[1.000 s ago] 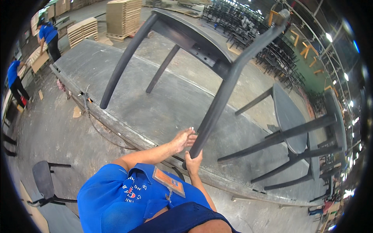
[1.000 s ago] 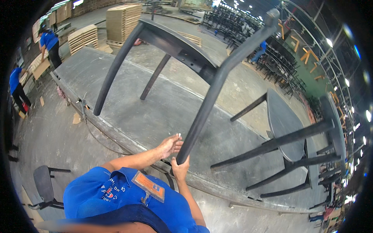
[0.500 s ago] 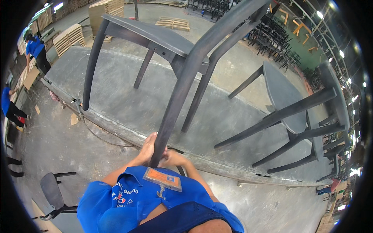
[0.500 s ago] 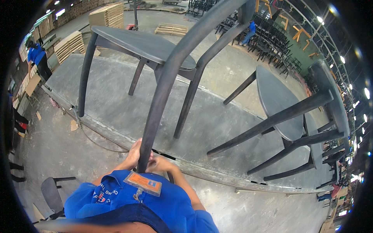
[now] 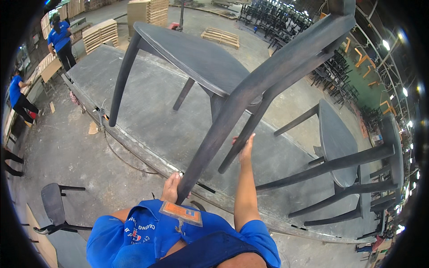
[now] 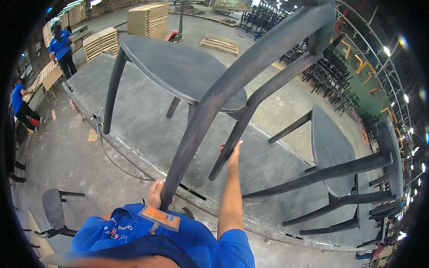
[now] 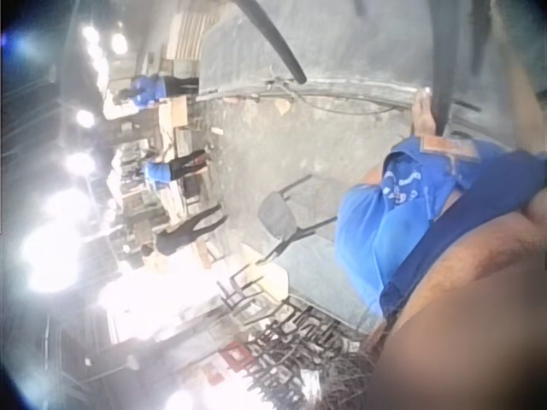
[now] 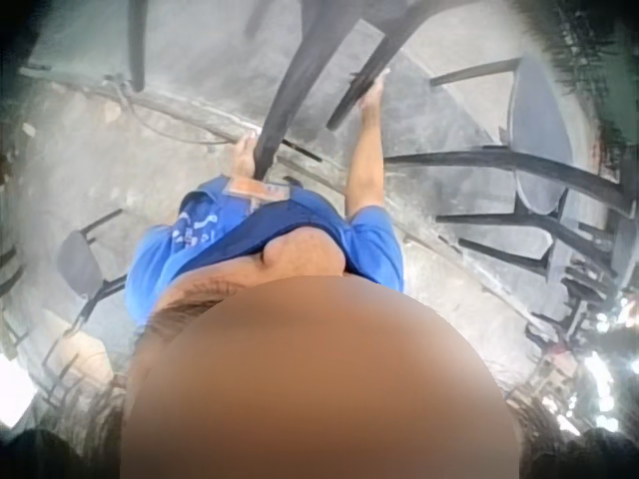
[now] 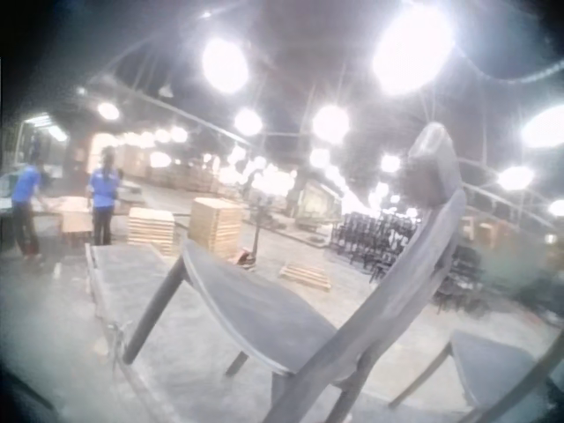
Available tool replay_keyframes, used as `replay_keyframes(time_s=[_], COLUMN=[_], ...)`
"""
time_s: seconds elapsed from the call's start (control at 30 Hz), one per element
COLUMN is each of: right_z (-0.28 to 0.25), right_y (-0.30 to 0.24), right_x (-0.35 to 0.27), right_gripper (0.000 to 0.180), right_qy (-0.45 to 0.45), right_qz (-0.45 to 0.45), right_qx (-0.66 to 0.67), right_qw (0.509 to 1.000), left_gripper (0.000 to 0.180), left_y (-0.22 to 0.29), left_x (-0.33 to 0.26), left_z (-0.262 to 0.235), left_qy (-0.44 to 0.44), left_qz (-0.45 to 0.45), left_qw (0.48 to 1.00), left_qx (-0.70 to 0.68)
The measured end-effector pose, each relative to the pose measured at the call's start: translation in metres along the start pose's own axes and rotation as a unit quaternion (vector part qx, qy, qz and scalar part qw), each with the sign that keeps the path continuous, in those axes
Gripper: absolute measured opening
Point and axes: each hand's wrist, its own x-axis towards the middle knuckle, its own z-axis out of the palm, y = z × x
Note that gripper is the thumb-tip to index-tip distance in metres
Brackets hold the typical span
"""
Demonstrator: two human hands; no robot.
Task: The person repeatedly lifts and rotates a black chair, then uses a white marker to draw curved marks on the seat surface. The person handles the chair one at a time, repositioning it multiple times to mark different areas.
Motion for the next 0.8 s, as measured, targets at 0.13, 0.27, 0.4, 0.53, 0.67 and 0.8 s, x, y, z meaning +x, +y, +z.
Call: replay_keyframes(time_s=[0.13, 0.27, 0.4, 0.53, 0.67, 0.8], right_z=[-0.031, -0.045, -0.022, 0.016, 0.035, 0.041], right_y=[-0.052, -0.116, -0.165, -0.19, -0.205, -0.21], right_x=[-0.04, -0.099, -0.159, -0.178, -0.165, -0.151], right_gripper=[0.079, 0.059, 0.048, 0.041, 0.03, 0.034], right_qy=[0.022, 0.098, 0.094, 0.147, 0.168, 0.173], right_qz=[-0.059, -0.144, -0.197, -0.16, -0.155, -0.182], right_qx=[-0.098, -0.243, -0.354, -0.353, -0.407, -0.424], right_qw=[0.993, 0.954, 0.909, 0.91, 0.884, 0.87], left_gripper=[0.04, 0.041, 0.042, 0.04, 0.035, 0.032], left_y=[0.015, 0.043, 0.08, 0.123, 0.141, 0.14], left_x=[0.012, 0.029, 0.054, 0.084, 0.102, 0.094], left_z=[0.008, 0.013, 0.016, 0.01, 0.009, 0.015], left_qy=[-0.003, -0.035, -0.045, -0.071, -0.027, 0.06], left_qz=[-0.026, -0.079, -0.049, -0.025, 0.098, 0.321], left_qw=[1.0, 0.996, 0.998, 0.996, 0.982, 0.902], left_qx=[-0.008, -0.02, 0.016, 0.038, 0.161, 0.281])
